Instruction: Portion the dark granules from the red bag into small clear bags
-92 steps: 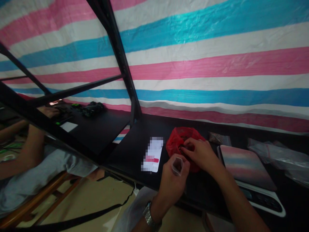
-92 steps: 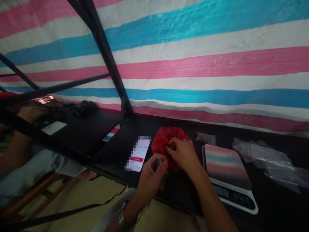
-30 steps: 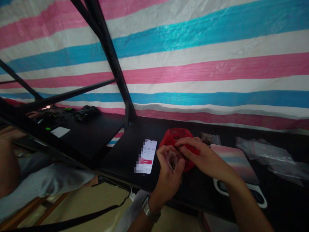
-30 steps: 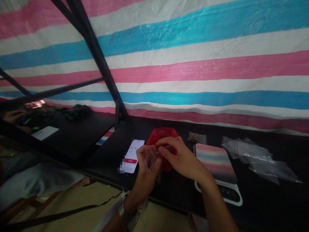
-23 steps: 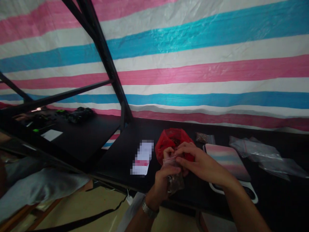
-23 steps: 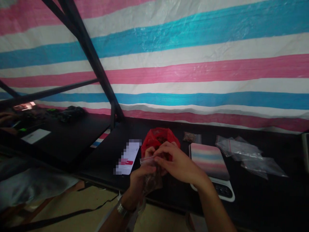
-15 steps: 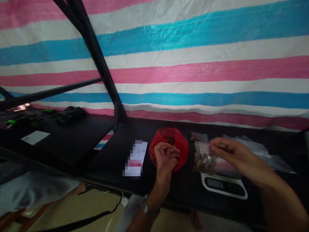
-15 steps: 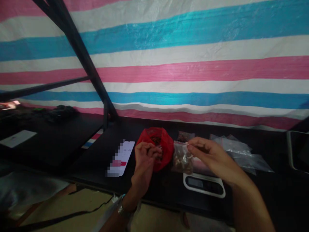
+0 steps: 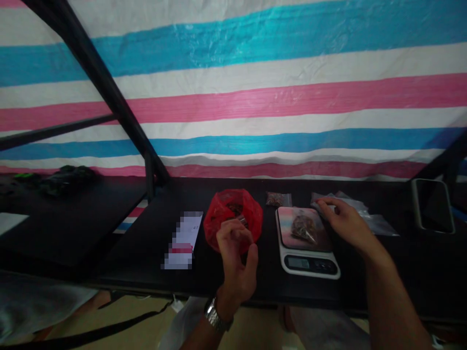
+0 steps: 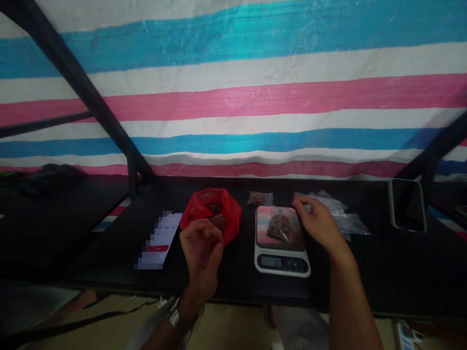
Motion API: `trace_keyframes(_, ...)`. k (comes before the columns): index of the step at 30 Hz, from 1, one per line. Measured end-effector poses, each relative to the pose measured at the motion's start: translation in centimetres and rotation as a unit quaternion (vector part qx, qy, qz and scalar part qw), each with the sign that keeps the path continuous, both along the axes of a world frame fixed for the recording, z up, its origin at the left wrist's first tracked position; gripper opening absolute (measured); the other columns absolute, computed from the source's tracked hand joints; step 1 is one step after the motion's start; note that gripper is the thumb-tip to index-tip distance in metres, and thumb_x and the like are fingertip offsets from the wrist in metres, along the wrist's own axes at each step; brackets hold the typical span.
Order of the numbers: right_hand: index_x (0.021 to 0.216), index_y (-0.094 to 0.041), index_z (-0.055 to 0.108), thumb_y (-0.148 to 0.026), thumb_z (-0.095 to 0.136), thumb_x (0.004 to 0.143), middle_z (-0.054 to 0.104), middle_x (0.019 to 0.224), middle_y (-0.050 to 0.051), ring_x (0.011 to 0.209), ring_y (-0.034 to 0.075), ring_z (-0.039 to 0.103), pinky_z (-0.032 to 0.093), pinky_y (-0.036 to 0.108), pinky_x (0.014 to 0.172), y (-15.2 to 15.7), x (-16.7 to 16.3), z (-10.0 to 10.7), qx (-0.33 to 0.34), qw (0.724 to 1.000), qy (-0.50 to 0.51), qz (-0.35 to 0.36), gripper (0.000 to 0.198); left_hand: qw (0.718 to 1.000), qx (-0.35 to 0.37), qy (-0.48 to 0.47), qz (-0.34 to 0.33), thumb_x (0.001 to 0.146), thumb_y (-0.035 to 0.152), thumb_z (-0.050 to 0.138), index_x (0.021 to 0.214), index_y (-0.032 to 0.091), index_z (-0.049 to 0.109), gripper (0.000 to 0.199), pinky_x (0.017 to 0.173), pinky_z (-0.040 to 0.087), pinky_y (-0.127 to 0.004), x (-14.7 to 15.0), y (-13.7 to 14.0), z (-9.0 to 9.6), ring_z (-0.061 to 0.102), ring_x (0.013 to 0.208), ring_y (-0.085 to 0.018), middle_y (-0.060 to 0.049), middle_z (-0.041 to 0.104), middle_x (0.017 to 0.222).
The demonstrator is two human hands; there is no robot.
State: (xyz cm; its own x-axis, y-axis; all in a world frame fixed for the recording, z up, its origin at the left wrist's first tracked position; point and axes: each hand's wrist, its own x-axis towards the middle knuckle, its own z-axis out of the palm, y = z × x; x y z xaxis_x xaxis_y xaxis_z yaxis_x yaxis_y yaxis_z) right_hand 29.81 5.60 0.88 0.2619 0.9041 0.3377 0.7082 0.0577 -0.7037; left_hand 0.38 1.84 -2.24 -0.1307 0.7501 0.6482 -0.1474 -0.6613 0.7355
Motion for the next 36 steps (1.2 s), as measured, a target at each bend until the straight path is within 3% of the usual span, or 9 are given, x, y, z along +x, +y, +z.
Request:
trace_keyframes(12,0.078,-0.025,0.079,-0.049,0.061,0.085,0.083,0.089,0.008,0.09,0.029,0.074,0.055,0.043,0.089,0.7,0.4,-0.5,0.012,1.0,-0.012,0.01,0.031,0.997,0.038,0.065,0.034,0.097,0.007,0.058,0.127,0.027,0.053,0.036,0.074,0.053,-0.027,-0.9,-0.6,-0.8,0.056,0.091,-0.016,-0.006,0.05,0.114)
trace_keyframes(21,0.077,-0.024,0.077,-0.05,0.059,0.085,0.081,0.084,0.007,0.084,0.028,0.074,0.057,0.04,0.085,0.7,-0.4,0.6,-0.021,1.0,0.012,0.014,0.032,0.995,0.042,0.063,0.067,0.092,0.003,0.063,0.125,0.027,0.058,0.041,0.069,0.054,-0.028,-3.5,-1.1,-1.2,0.059,0.087,-0.017,-0.005,0.054,0.111)
trace_keyframes(29,0.075,-0.026,0.078,-0.055,0.059,0.085,0.083,0.088,0.007,0.09,0.031,0.076,0.056,0.045,0.09,1.4,0.0,-1.1,-0.03,0.999,-0.029,0.028,0.036,0.987,0.064,0.115,0.095,0.089,0.005,0.066,0.126,0.028,0.059,0.044,0.069,0.057,-0.032,-5.8,-2.2,-1.8,0.061,0.089,-0.021,-0.004,0.06,0.097)
trace_keyframes(36,0.076,-0.026,0.081,-0.054,0.064,0.081,0.082,0.082,0.009,0.081,0.033,0.075,0.057,0.046,0.078,1.4,0.2,-0.9,-0.074,0.996,-0.045,0.025,0.034,0.984,0.04,0.127,0.116,0.088,0.008,0.068,0.122,0.028,0.06,0.04,0.063,0.055,-0.033,-7.0,-2.6,-1.8,0.064,0.082,-0.021,-0.005,0.063,0.098)
